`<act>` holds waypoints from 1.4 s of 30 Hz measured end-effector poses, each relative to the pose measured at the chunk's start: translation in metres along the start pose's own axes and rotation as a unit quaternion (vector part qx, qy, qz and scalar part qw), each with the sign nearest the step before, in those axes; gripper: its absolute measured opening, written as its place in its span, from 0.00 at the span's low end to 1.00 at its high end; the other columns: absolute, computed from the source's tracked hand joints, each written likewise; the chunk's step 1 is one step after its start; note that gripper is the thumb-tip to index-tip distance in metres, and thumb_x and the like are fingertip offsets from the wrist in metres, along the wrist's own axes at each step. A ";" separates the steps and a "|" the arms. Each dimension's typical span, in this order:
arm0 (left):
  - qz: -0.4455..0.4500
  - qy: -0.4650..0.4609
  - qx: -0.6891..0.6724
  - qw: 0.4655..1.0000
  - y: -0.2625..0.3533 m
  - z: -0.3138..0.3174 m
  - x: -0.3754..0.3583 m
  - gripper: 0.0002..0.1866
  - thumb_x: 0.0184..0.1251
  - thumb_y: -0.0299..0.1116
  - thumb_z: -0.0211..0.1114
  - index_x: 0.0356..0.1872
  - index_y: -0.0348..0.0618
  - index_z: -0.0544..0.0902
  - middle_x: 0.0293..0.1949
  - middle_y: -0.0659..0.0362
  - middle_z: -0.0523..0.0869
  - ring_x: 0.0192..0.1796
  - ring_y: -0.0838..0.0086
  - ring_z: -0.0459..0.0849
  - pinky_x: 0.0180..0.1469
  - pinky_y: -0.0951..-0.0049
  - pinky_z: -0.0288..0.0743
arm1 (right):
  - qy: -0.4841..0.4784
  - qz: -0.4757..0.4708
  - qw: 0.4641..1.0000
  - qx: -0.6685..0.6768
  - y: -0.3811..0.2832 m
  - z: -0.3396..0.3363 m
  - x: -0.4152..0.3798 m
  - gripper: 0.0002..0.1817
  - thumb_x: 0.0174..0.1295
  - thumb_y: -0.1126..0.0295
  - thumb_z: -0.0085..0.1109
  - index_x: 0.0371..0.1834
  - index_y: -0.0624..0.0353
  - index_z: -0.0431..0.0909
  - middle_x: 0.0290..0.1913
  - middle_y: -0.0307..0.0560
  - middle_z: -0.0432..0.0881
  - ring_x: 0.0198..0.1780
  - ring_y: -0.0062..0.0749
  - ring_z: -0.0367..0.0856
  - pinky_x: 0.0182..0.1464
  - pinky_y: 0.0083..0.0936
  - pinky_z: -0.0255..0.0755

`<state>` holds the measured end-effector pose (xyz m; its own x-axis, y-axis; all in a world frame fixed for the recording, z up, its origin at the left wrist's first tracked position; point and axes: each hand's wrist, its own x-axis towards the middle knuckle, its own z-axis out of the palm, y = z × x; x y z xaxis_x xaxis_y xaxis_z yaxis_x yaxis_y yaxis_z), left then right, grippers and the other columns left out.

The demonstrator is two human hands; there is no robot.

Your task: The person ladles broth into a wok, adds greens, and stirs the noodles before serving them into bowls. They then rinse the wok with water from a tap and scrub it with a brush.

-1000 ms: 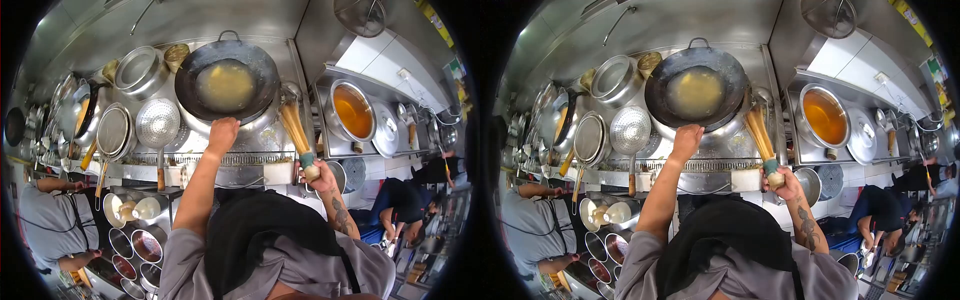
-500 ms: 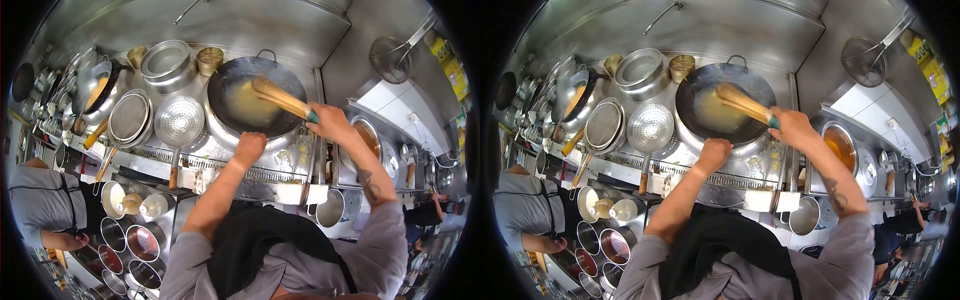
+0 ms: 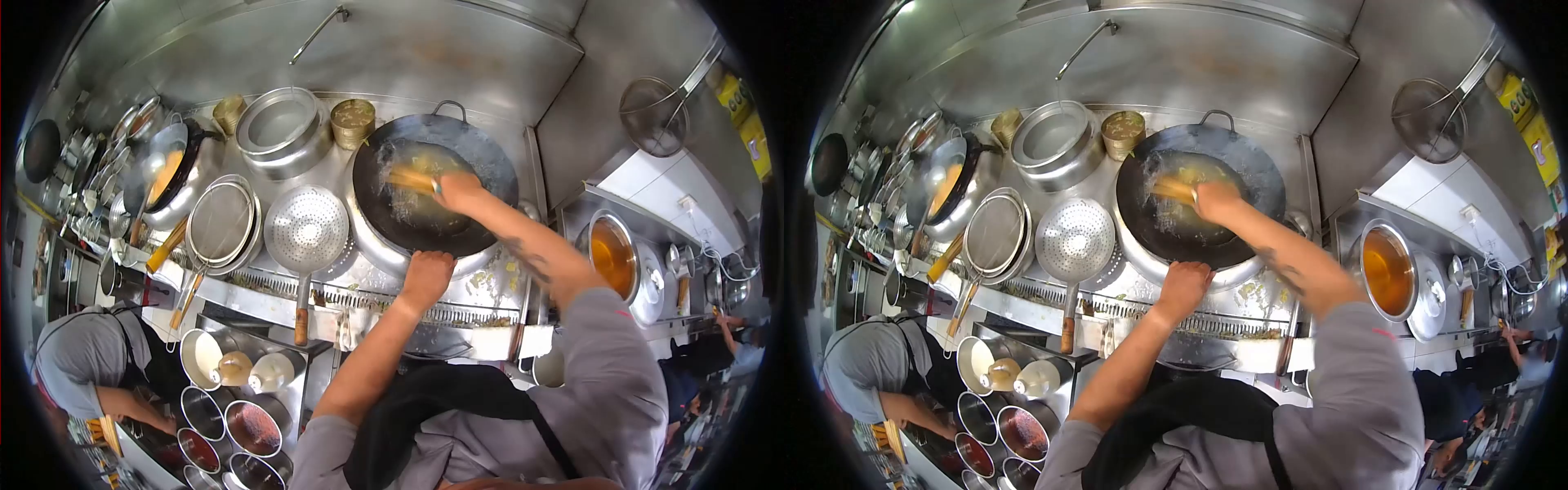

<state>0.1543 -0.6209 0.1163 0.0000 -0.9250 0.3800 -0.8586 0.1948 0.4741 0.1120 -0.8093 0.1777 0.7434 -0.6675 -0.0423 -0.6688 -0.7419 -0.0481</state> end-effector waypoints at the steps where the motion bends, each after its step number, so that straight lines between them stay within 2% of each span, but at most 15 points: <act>1: 0.001 0.000 0.001 1.000 0.001 0.001 0.001 0.10 0.62 0.35 0.59 0.23 0.43 0.78 0.25 0.53 0.82 0.32 0.58 0.82 0.38 0.57 0.70 | 0.002 0.065 0.998 0.023 0.008 0.010 0.026 0.17 0.55 0.57 0.60 0.36 0.60 0.82 0.34 0.58 0.83 0.38 0.53 0.83 0.42 0.44 0.76; 3: -0.002 -0.004 -0.010 1.000 -0.002 0.003 0.000 0.10 0.61 0.35 0.59 0.23 0.43 0.78 0.25 0.53 0.82 0.32 0.57 0.82 0.38 0.57 0.70 | 0.028 0.120 0.989 0.082 0.003 0.015 0.037 0.18 0.56 0.56 0.58 0.38 0.61 0.82 0.35 0.59 0.83 0.38 0.54 0.82 0.42 0.44 0.76; 7: -0.001 0.013 -0.021 1.000 -0.002 -0.002 0.005 0.10 0.61 0.34 0.60 0.22 0.42 0.78 0.25 0.52 0.81 0.32 0.56 0.81 0.37 0.57 0.70 | 0.056 -0.042 0.994 0.079 -0.004 0.026 0.010 0.16 0.57 0.61 0.55 0.39 0.62 0.81 0.35 0.61 0.83 0.37 0.54 0.83 0.41 0.45 0.76; 10: -0.001 0.002 -0.012 1.000 0.003 -0.001 -0.001 0.09 0.60 0.34 0.60 0.23 0.42 0.78 0.25 0.52 0.81 0.32 0.56 0.81 0.37 0.57 0.69 | 0.155 0.092 0.935 0.306 0.013 0.017 0.049 0.17 0.56 0.58 0.58 0.40 0.59 0.80 0.32 0.61 0.82 0.35 0.56 0.82 0.40 0.44 0.76; 13: 0.002 -0.013 -0.017 1.000 0.001 -0.001 -0.003 0.08 0.60 0.33 0.60 0.24 0.42 0.77 0.25 0.53 0.80 0.32 0.56 0.80 0.38 0.56 0.68 | 0.041 0.031 0.972 0.228 -0.029 0.022 0.026 0.17 0.55 0.59 0.58 0.42 0.58 0.80 0.33 0.60 0.83 0.36 0.57 0.82 0.41 0.44 0.76; 15: 0.002 -0.010 -0.014 1.000 0.000 -0.003 0.001 0.06 0.58 0.33 0.61 0.25 0.43 0.78 0.27 0.54 0.82 0.35 0.59 0.81 0.40 0.58 0.70 | 0.084 -0.101 0.969 0.211 -0.029 0.031 -0.015 0.18 0.54 0.61 0.58 0.43 0.60 0.80 0.34 0.62 0.83 0.37 0.56 0.83 0.42 0.45 0.76; 17: 0.008 -0.006 -0.010 1.000 -0.004 -0.005 0.004 0.05 0.57 0.32 0.61 0.28 0.42 0.79 0.30 0.53 0.81 0.36 0.58 0.81 0.40 0.58 0.70 | 0.032 -0.133 0.981 0.140 -0.011 0.015 -0.022 0.17 0.54 0.61 0.58 0.42 0.60 0.81 0.35 0.61 0.83 0.37 0.54 0.83 0.42 0.43 0.77; 20: 0.014 0.011 -0.045 0.999 0.007 -0.008 -0.001 0.08 0.56 0.30 0.63 0.34 0.38 0.79 0.34 0.50 0.80 0.39 0.55 0.79 0.42 0.58 0.70 | -0.049 0.090 0.991 0.091 0.010 0.001 0.044 0.18 0.52 0.59 0.60 0.38 0.64 0.81 0.34 0.63 0.83 0.37 0.55 0.83 0.44 0.42 0.76; 25: 0.028 0.104 -0.153 0.982 0.013 -0.054 -0.024 0.13 0.57 0.26 0.63 0.43 0.33 0.79 0.39 0.48 0.80 0.42 0.51 0.78 0.49 0.59 0.71 | -0.017 -0.029 0.993 0.112 -0.013 -0.007 -0.004 0.19 0.51 0.58 0.61 0.39 0.60 0.82 0.34 0.59 0.83 0.37 0.53 0.83 0.43 0.42 0.76; 29: -0.106 0.070 -0.238 0.963 0.007 -0.085 -0.097 0.12 0.60 0.26 0.63 0.44 0.33 0.78 0.40 0.45 0.81 0.43 0.53 0.80 0.47 0.65 0.74 | 0.008 0.000 0.999 0.038 0.013 -0.018 0.031 0.17 0.54 0.58 0.59 0.38 0.59 0.81 0.33 0.61 0.82 0.38 0.52 0.83 0.42 0.44 0.75; 32: -0.234 0.050 -0.265 0.934 0.012 -0.105 -0.167 0.12 0.62 0.27 0.63 0.45 0.33 0.79 0.38 0.45 0.82 0.39 0.58 0.83 0.41 0.67 0.76 | -0.013 0.079 0.985 0.154 0.000 -0.014 0.034 0.15 0.54 0.59 0.59 0.37 0.59 0.81 0.32 0.61 0.82 0.37 0.53 0.83 0.42 0.45 0.75; 35: -0.360 0.008 -0.216 0.908 0.017 -0.108 -0.251 0.14 0.60 0.30 0.65 0.44 0.33 0.79 0.36 0.45 0.84 0.36 0.59 0.85 0.38 0.66 0.77 | -0.053 -0.119 0.988 0.086 -0.025 -0.019 -0.044 0.14 0.54 0.60 0.58 0.36 0.59 0.81 0.32 0.62 0.82 0.38 0.53 0.83 0.43 0.45 0.75; 37: -0.424 0.003 -0.200 0.883 0.024 -0.103 -0.307 0.14 0.60 0.34 0.65 0.42 0.33 0.80 0.35 0.45 0.85 0.38 0.57 0.85 0.39 0.65 0.77 | -0.093 -0.108 0.989 0.044 -0.019 -0.048 -0.071 0.15 0.54 0.60 0.57 0.38 0.59 0.82 0.34 0.59 0.83 0.39 0.52 0.83 0.44 0.44 0.76; 40: -0.510 0.001 -0.200 0.837 0.021 -0.065 -0.399 0.15 0.61 0.37 0.64 0.39 0.33 0.82 0.33 0.44 0.85 0.38 0.51 0.84 0.40 0.61 0.77 | -0.184 -0.031 0.980 -0.074 0.021 -0.038 -0.029 0.16 0.55 0.60 0.56 0.39 0.60 0.82 0.38 0.58 0.84 0.40 0.52 0.83 0.46 0.42 0.77; 42: -0.520 -0.022 -0.163 0.838 0.017 -0.033 -0.463 0.14 0.61 0.37 0.62 0.36 0.34 0.82 0.31 0.44 0.85 0.35 0.49 0.84 0.38 0.59 0.77 | -0.092 0.084 0.990 -0.070 0.038 -0.005 0.016 0.17 0.54 0.60 0.57 0.39 0.61 0.82 0.39 0.59 0.83 0.41 0.51 0.83 0.47 0.41 0.77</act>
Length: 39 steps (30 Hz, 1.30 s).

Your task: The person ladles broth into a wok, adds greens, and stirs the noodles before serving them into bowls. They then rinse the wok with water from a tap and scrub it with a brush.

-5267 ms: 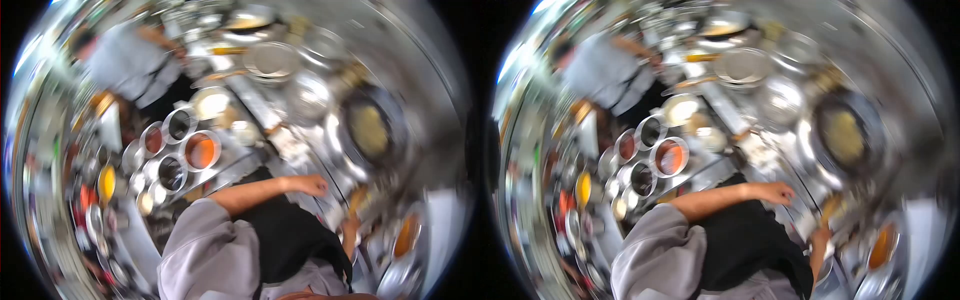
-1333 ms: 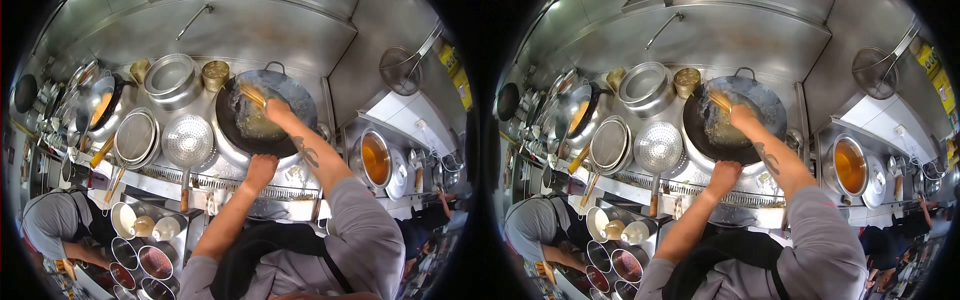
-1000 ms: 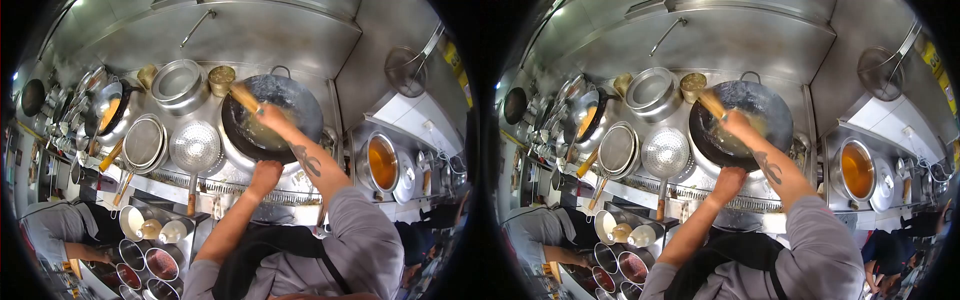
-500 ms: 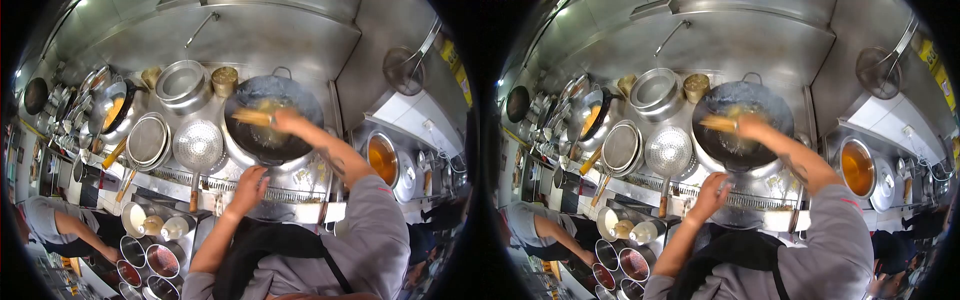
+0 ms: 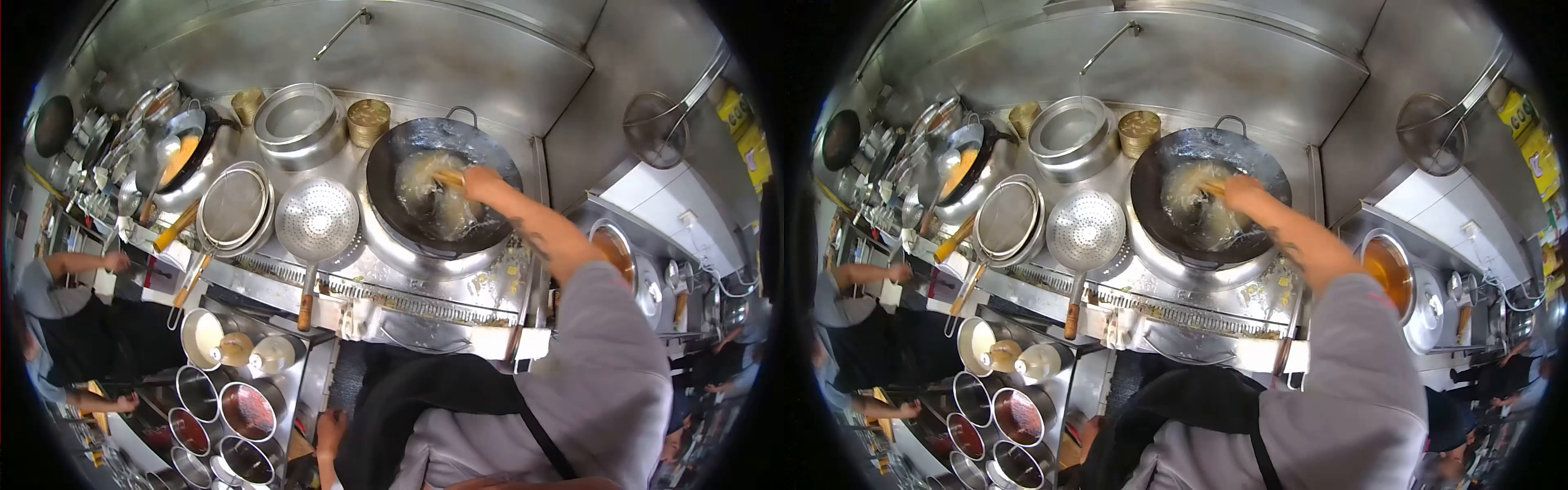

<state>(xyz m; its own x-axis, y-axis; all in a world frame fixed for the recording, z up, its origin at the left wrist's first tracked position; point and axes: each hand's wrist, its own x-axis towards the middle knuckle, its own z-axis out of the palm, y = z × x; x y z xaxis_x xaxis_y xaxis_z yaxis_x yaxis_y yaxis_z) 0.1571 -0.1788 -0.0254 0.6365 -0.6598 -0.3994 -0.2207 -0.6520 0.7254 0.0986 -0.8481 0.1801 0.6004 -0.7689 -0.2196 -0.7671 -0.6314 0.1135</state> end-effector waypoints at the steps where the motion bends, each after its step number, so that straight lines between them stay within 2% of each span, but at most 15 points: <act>1: 0.018 0.011 0.037 0.999 -0.014 0.008 -0.008 0.13 0.61 0.37 0.61 0.34 0.35 0.81 0.30 0.44 0.84 0.32 0.49 0.84 0.35 0.59 0.77 | -0.001 -0.003 1.000 -0.009 0.000 0.005 -0.001 0.17 0.54 0.60 0.57 0.39 0.61 0.82 0.39 0.59 0.83 0.41 0.51 0.83 0.47 0.41 0.77; 5: 0.018 0.009 0.045 0.999 -0.071 0.022 -0.020 0.13 0.61 0.37 0.61 0.34 0.35 0.81 0.29 0.44 0.84 0.32 0.50 0.84 0.35 0.59 0.77 | 0.016 -0.027 0.998 0.046 0.015 0.015 -0.043 0.18 0.52 0.58 0.59 0.39 0.61 0.82 0.40 0.59 0.83 0.42 0.51 0.83 0.46 0.41 0.76; 8: 0.016 0.003 0.055 0.998 -0.093 0.031 -0.031 0.13 0.61 0.38 0.61 0.33 0.35 0.81 0.29 0.44 0.84 0.31 0.50 0.84 0.34 0.59 0.77 | -0.068 -0.042 0.997 0.003 0.055 0.001 -0.044 0.19 0.54 0.56 0.58 0.38 0.62 0.82 0.40 0.61 0.83 0.42 0.52 0.83 0.46 0.41 0.76; 10: 0.017 -0.001 0.064 0.998 -0.100 0.035 -0.039 0.13 0.61 0.38 0.61 0.33 0.36 0.81 0.29 0.45 0.84 0.31 0.50 0.84 0.34 0.59 0.77 | 0.007 0.052 0.999 0.015 0.070 -0.006 -0.005 0.18 0.54 0.57 0.56 0.39 0.58 0.83 0.40 0.61 0.83 0.43 0.52 0.83 0.48 0.42 0.76; 13: 0.019 -0.001 0.080 0.997 -0.110 0.033 -0.048 0.13 0.61 0.38 0.61 0.33 0.36 0.81 0.28 0.45 0.84 0.31 0.50 0.83 0.34 0.58 0.76 | 0.041 0.078 0.996 0.002 0.045 0.020 -0.002 0.17 0.53 0.60 0.58 0.40 0.60 0.83 0.43 0.57 0.84 0.43 0.51 0.84 0.48 0.41 0.77; 15: 0.031 0.000 0.098 0.995 -0.116 0.024 -0.033 0.13 0.61 0.38 0.61 0.33 0.36 0.81 0.28 0.45 0.84 0.31 0.50 0.83 0.34 0.58 0.76 | 0.011 0.024 1.000 -0.004 0.035 0.015 -0.043 0.18 0.56 0.60 0.55 0.42 0.62 0.82 0.42 0.56 0.84 0.45 0.50 0.83 0.49 0.40 0.77; 18: 0.035 -0.006 0.123 0.992 -0.124 0.015 -0.034 0.12 0.61 0.38 0.61 0.32 0.36 0.81 0.28 0.45 0.84 0.30 0.51 0.83 0.33 0.58 0.76 | 0.048 0.020 0.998 -0.022 0.059 0.002 -0.017 0.19 0.54 0.58 0.58 0.43 0.60 0.82 0.42 0.55 0.84 0.45 0.49 0.83 0.47 0.40 0.77; 22: 0.037 -0.015 0.146 0.988 -0.124 0.017 -0.048 0.12 0.61 0.38 0.61 0.32 0.37 0.80 0.27 0.45 0.84 0.30 0.51 0.83 0.33 0.58 0.76 | 0.025 0.000 0.969 0.246 -0.022 -0.018 0.035 0.17 0.53 0.61 0.56 0.39 0.63 0.82 0.37 0.62 0.83 0.41 0.50 0.84 0.45 0.39 0.77; 23: 0.038 -0.016 0.149 0.988 -0.124 0.020 -0.050 0.12 0.61 0.38 0.61 0.32 0.37 0.80 0.27 0.45 0.84 0.30 0.51 0.83 0.33 0.58 0.76 | 0.067 0.002 0.976 0.207 -0.049 -0.012 0.023 0.16 0.53 0.63 0.55 0.37 0.64 0.82 0.35 0.64 0.82 0.40 0.53 0.84 0.45 0.41 0.76; 24: 0.038 -0.020 0.157 0.987 -0.127 0.016 -0.053 0.12 0.61 0.38 0.61 0.32 0.37 0.80 0.27 0.45 0.84 0.30 0.51 0.83 0.32 0.58 0.76 | 0.035 -0.027 0.983 0.179 -0.067 -0.017 -0.002 0.17 0.53 0.63 0.55 0.37 0.65 0.82 0.36 0.64 0.83 0.39 0.55 0.83 0.46 0.42 0.76; 27: 0.050 -0.028 0.174 0.983 -0.137 0.011 -0.042 0.12 0.61 0.38 0.61 0.31 0.37 0.80 0.27 0.46 0.84 0.29 0.51 0.83 0.32 0.58 0.76 | 0.038 -0.130 0.985 0.108 -0.053 0.004 -0.064 0.16 0.53 0.63 0.54 0.38 0.64 0.82 0.38 0.60 0.83 0.41 0.52 0.83 0.50 0.41 0.75; 29: 0.044 -0.031 0.178 0.983 -0.141 0.019 -0.053 0.12 0.61 0.38 0.61 0.31 0.37 0.80 0.27 0.46 0.84 0.29 0.51 0.83 0.32 0.58 0.76 | -0.037 -0.093 0.995 0.029 -0.026 -0.019 -0.065 0.17 0.53 0.61 0.56 0.38 0.63 0.82 0.36 0.61 0.83 0.40 0.52 0.84 0.47 0.41 0.77; 32: 0.044 -0.036 0.188 0.980 -0.144 0.026 -0.067 0.12 0.61 0.38 0.61 0.31 0.37 0.80 0.26 0.46 0.83 0.29 0.52 0.83 0.31 0.58 0.76 | 0.022 -0.003 1.000 0.008 0.004 0.009 0.022 0.17 0.52 0.61 0.56 0.36 0.64 0.82 0.36 0.60 0.84 0.40 0.52 0.84 0.45 0.42 0.77; 37: 0.057 -0.036 0.208 0.976 -0.152 0.028 -0.054 0.12 0.61 0.38 0.61 0.30 0.38 0.80 0.26 0.46 0.83 0.28 0.52 0.83 0.31 0.58 0.76 | 0.026 -0.051 0.998 0.030 -0.007 0.003 -0.044 0.19 0.52 0.56 0.58 0.34 0.63 0.83 0.33 0.60 0.83 0.38 0.53 0.84 0.43 0.42 0.77; 39: 0.056 -0.045 0.216 0.974 -0.157 0.029 -0.059 0.12 0.61 0.38 0.61 0.30 0.38 0.80 0.26 0.46 0.83 0.28 0.52 0.83 0.31 0.58 0.76 | -0.068 -0.059 0.996 -0.008 0.030 -0.005 -0.052 0.21 0.53 0.53 0.59 0.32 0.63 0.83 0.32 0.60 0.83 0.37 0.53 0.84 0.42 0.43 0.77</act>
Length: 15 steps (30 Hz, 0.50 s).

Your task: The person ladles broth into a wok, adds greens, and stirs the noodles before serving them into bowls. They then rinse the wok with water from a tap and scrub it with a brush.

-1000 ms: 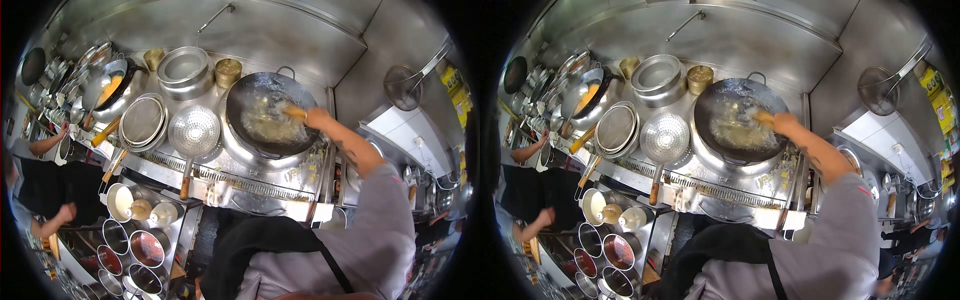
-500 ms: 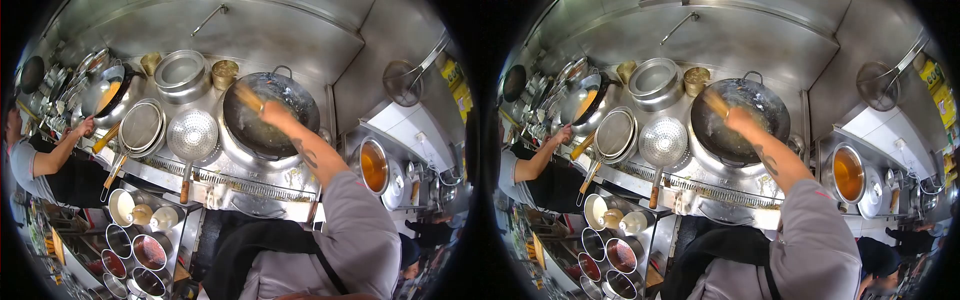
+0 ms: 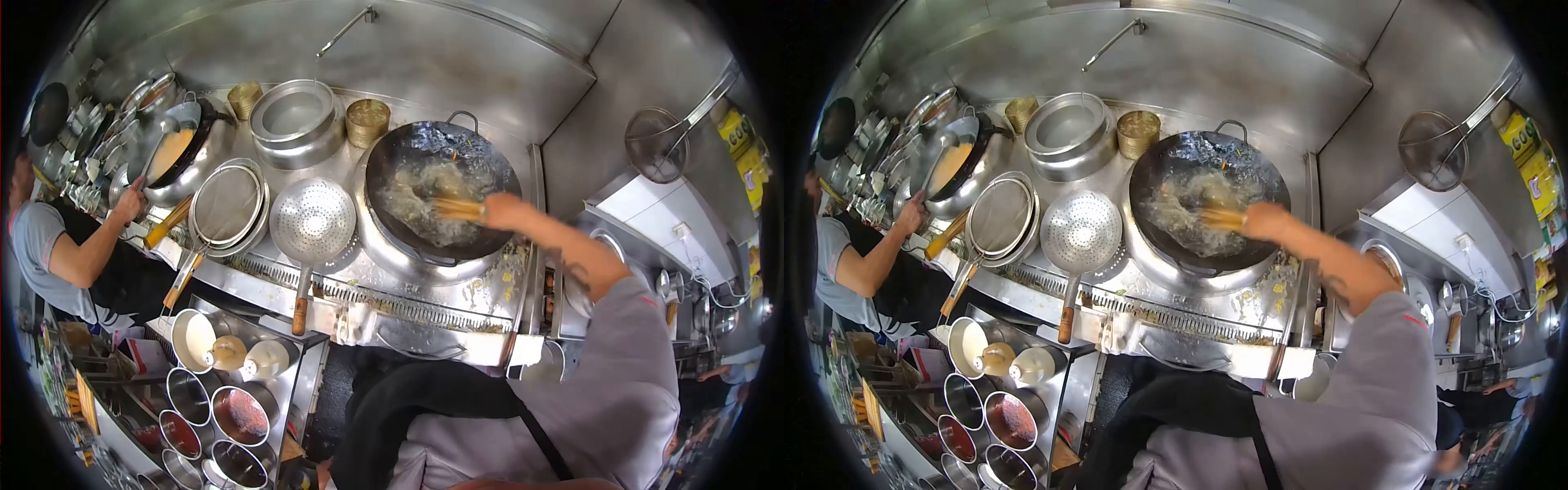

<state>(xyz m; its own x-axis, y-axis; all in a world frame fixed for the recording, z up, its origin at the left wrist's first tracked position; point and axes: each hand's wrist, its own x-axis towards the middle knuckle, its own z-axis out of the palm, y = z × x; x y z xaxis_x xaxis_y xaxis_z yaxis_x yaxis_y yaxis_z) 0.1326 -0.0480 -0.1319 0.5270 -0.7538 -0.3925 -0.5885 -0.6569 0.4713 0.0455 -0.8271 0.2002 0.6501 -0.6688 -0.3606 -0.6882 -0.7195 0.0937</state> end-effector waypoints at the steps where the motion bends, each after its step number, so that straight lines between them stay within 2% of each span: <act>1: 0.001 -0.007 0.005 1.000 -0.002 0.001 -0.007 0.12 0.61 0.38 0.61 0.30 0.38 0.80 0.26 0.46 0.83 0.28 0.52 0.83 0.31 0.58 0.75 | 0.009 0.037 0.999 -0.010 0.013 -0.008 0.004 0.21 0.53 0.53 0.59 0.32 0.62 0.83 0.32 0.60 0.83 0.36 0.53 0.84 0.41 0.43 0.77; 2: 0.003 -0.009 0.008 1.000 0.000 0.005 -0.008 0.12 0.61 0.38 0.61 0.30 0.38 0.80 0.25 0.46 0.83 0.28 0.52 0.83 0.30 0.58 0.75 | 0.022 0.074 0.997 -0.022 0.026 -0.022 0.015 0.20 0.53 0.52 0.59 0.31 0.62 0.83 0.31 0.60 0.83 0.36 0.54 0.84 0.40 0.43 0.77; 3: 0.005 -0.012 0.010 1.000 0.002 0.008 -0.011 0.12 0.61 0.38 0.61 0.30 0.38 0.80 0.25 0.46 0.83 0.28 0.52 0.83 0.30 0.57 0.75 | 0.071 0.078 0.994 -0.042 0.035 -0.019 0.028 0.20 0.53 0.52 0.59 0.35 0.59 0.83 0.34 0.60 0.83 0.38 0.52 0.83 0.43 0.42 0.76; 4: 0.007 -0.016 0.012 1.000 0.003 0.014 -0.015 0.12 0.61 0.38 0.61 0.30 0.38 0.80 0.25 0.46 0.83 0.28 0.53 0.83 0.30 0.57 0.75 | 0.068 0.078 0.994 -0.046 0.040 -0.007 0.029 0.20 0.53 0.52 0.59 0.35 0.59 0.83 0.34 0.60 0.83 0.38 0.52 0.83 0.43 0.42 0.76; 6: 0.013 -0.018 0.026 0.999 -0.003 0.010 -0.012 0.12 0.61 0.38 0.61 0.30 0.39 0.79 0.25 0.47 0.83 0.27 0.53 0.83 0.30 0.57 0.75 | 0.099 0.092 0.991 0.017 0.042 0.021 0.025 0.19 0.53 0.55 0.60 0.39 0.58 0.84 0.39 0.56 0.84 0.43 0.50 0.84 0.48 0.39 0.76; 7: 0.018 -0.016 0.035 0.999 -0.008 0.007 -0.003 0.12 0.61 0.38 0.61 0.30 0.39 0.79 0.25 0.47 0.83 0.27 0.53 0.83 0.30 0.57 0.75 | 0.059 0.097 0.994 -0.001 0.032 0.011 0.002 0.18 0.54 0.57 0.58 0.41 0.57 0.84 0.40 0.54 0.84 0.43 0.48 0.83 0.50 0.39 0.75; 10: 0.023 -0.027 0.059 0.998 -0.013 0.001 -0.002 0.12 0.61 0.38 0.61 0.29 0.39 0.79 0.25 0.47 0.83 0.27 0.53 0.83 0.29 0.57 0.75 | 0.046 0.082 0.995 0.026 0.059 -0.008 -0.019 0.18 0.55 0.57 0.57 0.42 0.56 0.84 0.41 0.53 0.84 0.44 0.48 0.83 0.50 0.40 0.75; 12: 0.027 -0.033 0.081 0.996 -0.016 -0.006 -0.002 0.12 0.61 0.38 0.61 0.29 0.39 0.79 0.24 0.47 0.83 0.27 0.53 0.83 0.29 0.57 0.75 | 0.096 0.118 0.988 0.009 0.060 -0.010 0.012 0.18 0.55 0.55 0.58 0.40 0.56 0.84 0.41 0.55 0.84 0.43 0.48 0.84 0.46 0.40 0.76; 13: 0.031 -0.036 0.091 0.995 -0.017 -0.009 0.001 0.12 0.61 0.38 0.61 0.29 0.39 0.79 0.24 0.47 0.83 0.27 0.53 0.83 0.29 0.57 0.75 | 0.142 0.114 0.983 0.031 0.042 -0.020 0.027 0.19 0.54 0.55 0.57 0.39 0.58 0.83 0.40 0.56 0.84 0.43 0.48 0.84 0.46 0.40 0.77; 15: 0.037 -0.045 0.108 0.992 -0.016 -0.010 -0.003 0.12 0.61 0.39 0.61 0.29 0.39 0.79 0.24 0.47 0.83 0.26 0.53 0.83 0.29 0.57 0.75 | 0.174 0.125 0.969 0.119 0.015 -0.008 0.075 0.16 0.54 0.57 0.56 0.38 0.55 0.83 0.35 0.56 0.84 0.40 0.50 0.83 0.44 0.43 0.76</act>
<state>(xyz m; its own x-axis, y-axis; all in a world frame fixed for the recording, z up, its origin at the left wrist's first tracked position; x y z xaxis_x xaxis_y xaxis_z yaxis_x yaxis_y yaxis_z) 0.1467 -0.0349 -0.1304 0.4265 -0.7921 -0.4366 -0.7462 -0.5809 0.3251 0.0863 -0.8897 0.1818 0.4936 -0.8695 -0.0149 -0.8664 -0.4903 -0.0946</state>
